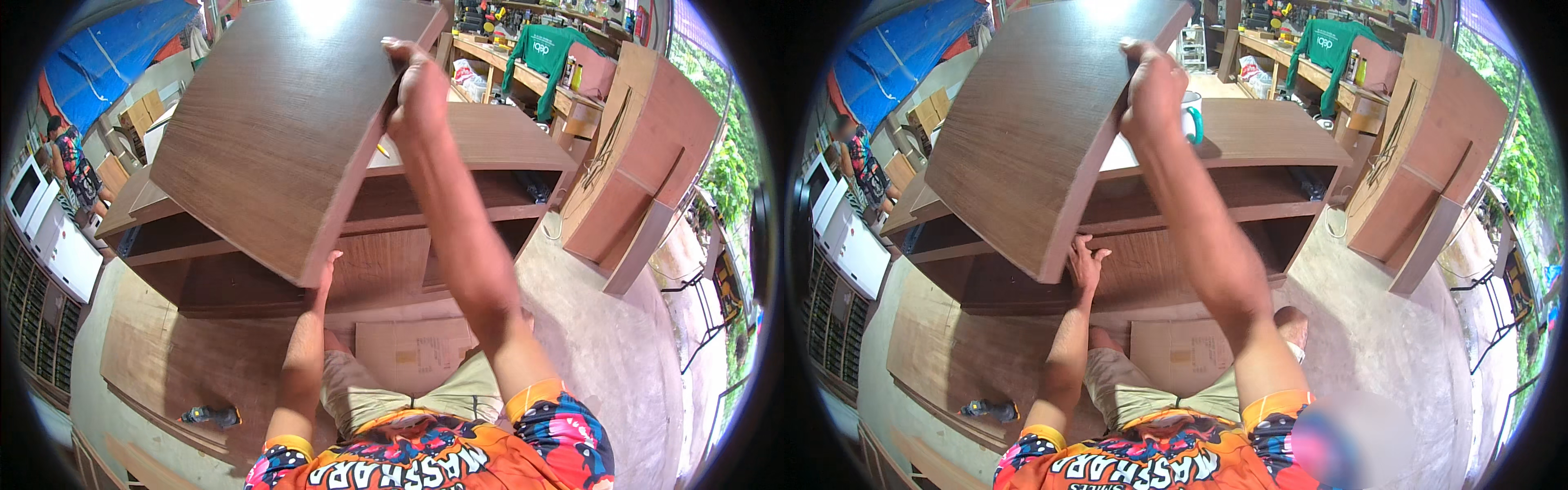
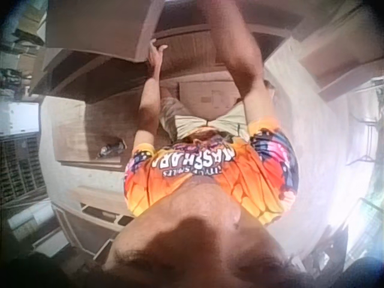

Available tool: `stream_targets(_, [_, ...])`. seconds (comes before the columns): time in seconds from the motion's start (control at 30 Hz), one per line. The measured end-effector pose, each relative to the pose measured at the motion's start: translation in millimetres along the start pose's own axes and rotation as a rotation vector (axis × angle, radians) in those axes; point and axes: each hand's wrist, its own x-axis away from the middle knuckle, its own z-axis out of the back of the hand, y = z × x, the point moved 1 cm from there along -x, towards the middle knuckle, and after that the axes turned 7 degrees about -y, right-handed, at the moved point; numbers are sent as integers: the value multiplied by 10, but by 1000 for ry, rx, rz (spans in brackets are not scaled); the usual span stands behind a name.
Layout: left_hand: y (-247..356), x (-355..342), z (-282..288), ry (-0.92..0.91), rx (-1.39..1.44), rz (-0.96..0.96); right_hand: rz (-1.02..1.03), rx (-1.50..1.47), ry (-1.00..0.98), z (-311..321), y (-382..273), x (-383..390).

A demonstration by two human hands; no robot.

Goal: The person carries a wooden board to a table saw, aligns it, and makes a cut. Then, they carry the board to a piece of furniture and fit it into an opening to check the size.

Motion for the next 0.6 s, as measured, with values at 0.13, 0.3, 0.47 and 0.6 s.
stream_targets(0.13, [-644, 29, 100, -39, -111, -51, 72, 115, -90, -14, -626, -41])
stream_targets(0.3, [-28, 20, -32, 14, -176, -56, 190, 543, -309, 243, -1813, 408])
stream_targets(0.47, [-500, 85, 455, 81, -53, -52, 455, 949, -37, 838, -2714, 711])
stream_targets(0.6, [373, -61, 0, 59, -191, -179, 296, 1466, -113, 1066, -3711, 1271])
